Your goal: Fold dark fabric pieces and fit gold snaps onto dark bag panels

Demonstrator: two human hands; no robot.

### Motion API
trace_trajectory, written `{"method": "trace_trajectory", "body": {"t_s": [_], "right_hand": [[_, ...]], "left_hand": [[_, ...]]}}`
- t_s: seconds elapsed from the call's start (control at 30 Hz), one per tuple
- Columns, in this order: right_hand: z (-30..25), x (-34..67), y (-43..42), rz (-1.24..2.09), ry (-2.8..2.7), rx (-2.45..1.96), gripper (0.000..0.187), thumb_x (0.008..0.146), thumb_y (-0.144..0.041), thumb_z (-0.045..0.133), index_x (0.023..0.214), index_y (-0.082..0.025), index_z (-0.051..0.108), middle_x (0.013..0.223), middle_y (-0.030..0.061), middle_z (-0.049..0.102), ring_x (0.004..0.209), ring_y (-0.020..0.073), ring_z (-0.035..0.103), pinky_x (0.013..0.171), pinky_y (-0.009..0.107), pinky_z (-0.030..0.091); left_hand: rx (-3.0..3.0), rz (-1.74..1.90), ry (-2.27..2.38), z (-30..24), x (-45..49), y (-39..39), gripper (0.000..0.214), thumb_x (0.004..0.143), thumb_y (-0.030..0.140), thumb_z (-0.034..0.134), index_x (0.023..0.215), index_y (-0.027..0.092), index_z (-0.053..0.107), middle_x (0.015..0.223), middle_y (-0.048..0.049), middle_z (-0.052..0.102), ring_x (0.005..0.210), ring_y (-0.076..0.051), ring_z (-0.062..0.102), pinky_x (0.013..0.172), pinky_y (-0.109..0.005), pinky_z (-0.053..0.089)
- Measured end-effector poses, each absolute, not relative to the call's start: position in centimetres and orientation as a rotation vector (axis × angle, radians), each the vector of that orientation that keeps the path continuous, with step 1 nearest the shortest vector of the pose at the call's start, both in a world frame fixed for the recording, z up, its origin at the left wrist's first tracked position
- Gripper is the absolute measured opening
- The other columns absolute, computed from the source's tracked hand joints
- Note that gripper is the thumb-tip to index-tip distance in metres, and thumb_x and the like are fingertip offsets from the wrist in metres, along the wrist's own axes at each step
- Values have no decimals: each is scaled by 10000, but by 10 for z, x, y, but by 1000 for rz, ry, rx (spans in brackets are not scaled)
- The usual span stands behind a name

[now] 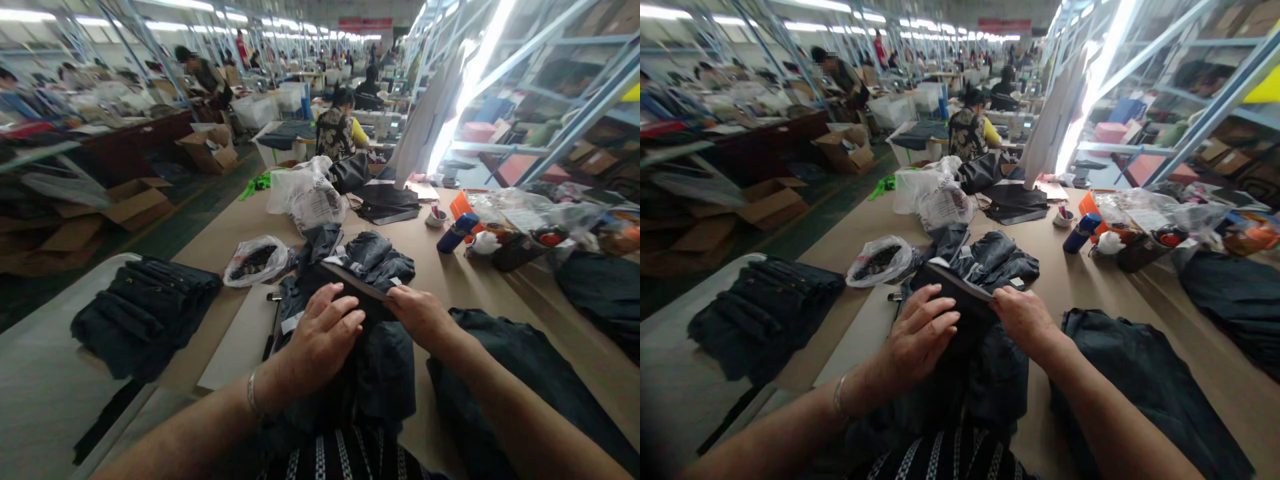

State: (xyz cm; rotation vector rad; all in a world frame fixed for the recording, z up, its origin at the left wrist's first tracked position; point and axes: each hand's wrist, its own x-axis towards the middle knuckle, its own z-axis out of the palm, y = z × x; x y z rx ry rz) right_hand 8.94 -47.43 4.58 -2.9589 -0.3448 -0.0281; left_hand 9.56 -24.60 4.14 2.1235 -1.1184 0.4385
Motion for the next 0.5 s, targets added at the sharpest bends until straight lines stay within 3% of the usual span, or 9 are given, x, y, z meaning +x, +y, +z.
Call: {"method": "trace_trajectory", "body": {"t_s": [0.13, 0.2, 0.37, 0.5], "right_hand": [[31, 68, -498, -251, -68, -2712, 266, 855, -393, 509, 675, -202, 464, 670, 4, 547, 598, 146, 513, 575, 258, 342], [19, 55, -495, -281, -29, -2646, 243, 831, -383, 510, 671, -207, 458, 666, 10, 545, 592, 154, 514, 571, 264, 358], [-7, 28, -470, -100, 28, -2282, 91, 796, -274, 465, 791, -195, 511, 671, 23, 592, 613, 167, 559, 585, 267, 416], [-3, 17, -473, 112, 7, -1773, 222, 712, -349, 634, 819, -182, 536, 769, 21, 636, 739, 172, 593, 669, 257, 471]], "left_hand": [[1742, -235, -544, 26, 71, -276, 275, 848, 263, 550, 1098, 149, 541, 1005, -87, 623, 894, -177, 598, 811, -328, 510], [1568, -426, -367, 22, 68, -302, 382, 824, 293, 579, 1163, 135, 500, 1048, -96, 617, 895, -177, 602, 794, -305, 508], [1464, -464, -244, 21, 62, -348, 332, 830, 359, 562, 1047, 108, 582, 1013, -107, 637, 987, -223, 575, 919, -349, 437], [1320, -600, -213, 17, 54, -351, 381, 824, 415, 570, 1025, 96, 623, 953, -88, 653, 923, -216, 585, 873, -341, 447]]}}
